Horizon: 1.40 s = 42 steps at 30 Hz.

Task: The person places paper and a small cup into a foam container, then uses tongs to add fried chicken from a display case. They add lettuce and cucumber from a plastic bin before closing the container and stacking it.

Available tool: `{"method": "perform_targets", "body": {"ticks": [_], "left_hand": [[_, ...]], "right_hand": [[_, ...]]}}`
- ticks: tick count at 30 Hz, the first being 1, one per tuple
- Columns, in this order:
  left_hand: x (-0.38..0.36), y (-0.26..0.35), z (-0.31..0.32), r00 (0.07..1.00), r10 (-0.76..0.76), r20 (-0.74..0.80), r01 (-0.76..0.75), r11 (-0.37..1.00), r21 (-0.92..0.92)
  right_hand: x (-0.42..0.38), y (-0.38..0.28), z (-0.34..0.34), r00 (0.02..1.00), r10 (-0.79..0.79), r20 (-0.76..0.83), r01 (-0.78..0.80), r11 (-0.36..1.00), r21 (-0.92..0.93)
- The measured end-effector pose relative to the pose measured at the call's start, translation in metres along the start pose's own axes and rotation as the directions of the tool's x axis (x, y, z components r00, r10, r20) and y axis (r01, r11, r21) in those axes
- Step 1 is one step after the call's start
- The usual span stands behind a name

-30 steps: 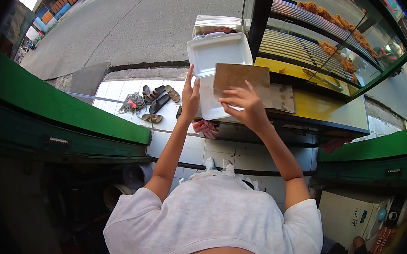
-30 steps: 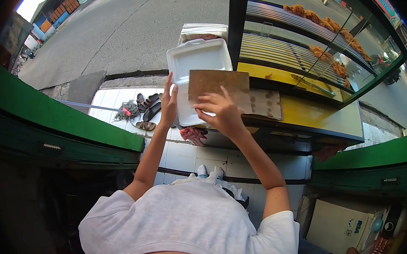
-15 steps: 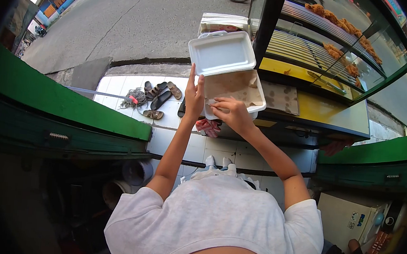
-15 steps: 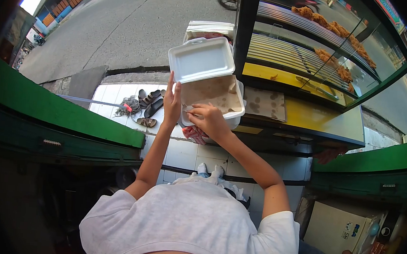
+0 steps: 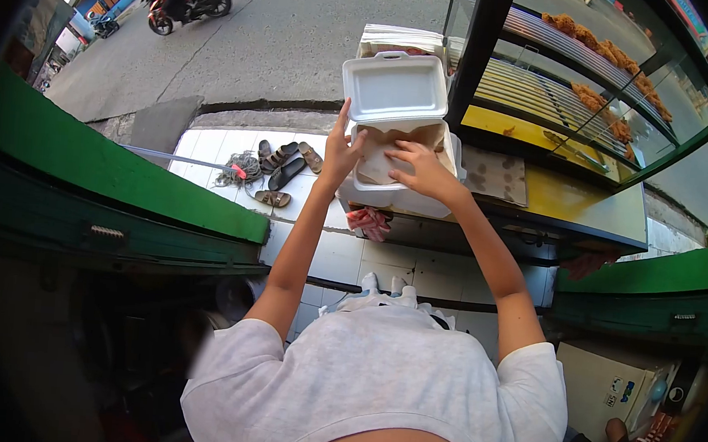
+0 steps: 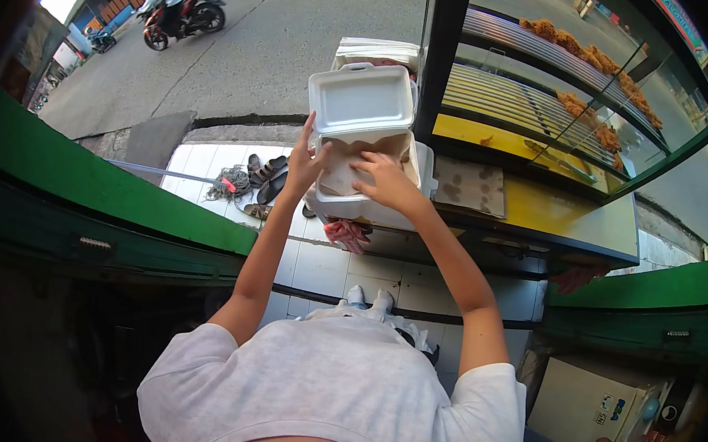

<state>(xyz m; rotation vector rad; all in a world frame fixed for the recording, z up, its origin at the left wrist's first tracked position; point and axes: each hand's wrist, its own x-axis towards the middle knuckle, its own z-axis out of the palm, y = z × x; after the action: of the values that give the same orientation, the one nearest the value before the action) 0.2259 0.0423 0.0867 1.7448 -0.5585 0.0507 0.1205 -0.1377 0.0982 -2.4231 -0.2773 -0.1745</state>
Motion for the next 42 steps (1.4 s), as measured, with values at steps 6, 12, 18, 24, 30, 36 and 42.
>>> {"method": "perform_targets", "body": {"ticks": [6,12,18,24,30,36,42], "left_hand": [[0.007,-0.006,0.002,0.994,0.096,0.059,-0.093,0.995,-0.044],[0.003,-0.012,0.008,0.998,0.060,0.027,-0.057,0.994,-0.098],[0.002,-0.014,0.006,0.999,0.015,0.038,-0.012,0.997,-0.073],[0.002,-0.025,0.006,0.997,0.067,0.040,-0.056,0.972,-0.229],[-0.007,-0.009,0.003,0.982,0.183,0.040,-0.183,0.983,0.009],[-0.006,-0.005,0.007,0.990,0.130,0.050,-0.135,0.986,0.103],[-0.014,-0.002,0.009,0.999,-0.010,-0.045,0.012,0.999,0.034]], "right_hand": [[0.021,0.007,-0.005,0.961,0.038,0.275,-0.006,0.993,-0.116],[0.041,-0.030,0.016,0.916,0.344,0.206,-0.259,0.900,-0.351],[0.045,-0.032,0.022,0.860,0.454,0.235,-0.325,0.840,-0.434],[0.037,-0.022,0.004,0.848,0.354,0.395,-0.236,0.919,-0.316],[0.020,-0.014,-0.003,0.923,0.182,0.340,-0.117,0.972,-0.203],[-0.002,-0.016,-0.054,0.993,-0.007,0.117,0.029,0.982,-0.185],[-0.012,0.010,-0.068,0.983,0.111,-0.149,-0.076,0.972,0.222]]}}
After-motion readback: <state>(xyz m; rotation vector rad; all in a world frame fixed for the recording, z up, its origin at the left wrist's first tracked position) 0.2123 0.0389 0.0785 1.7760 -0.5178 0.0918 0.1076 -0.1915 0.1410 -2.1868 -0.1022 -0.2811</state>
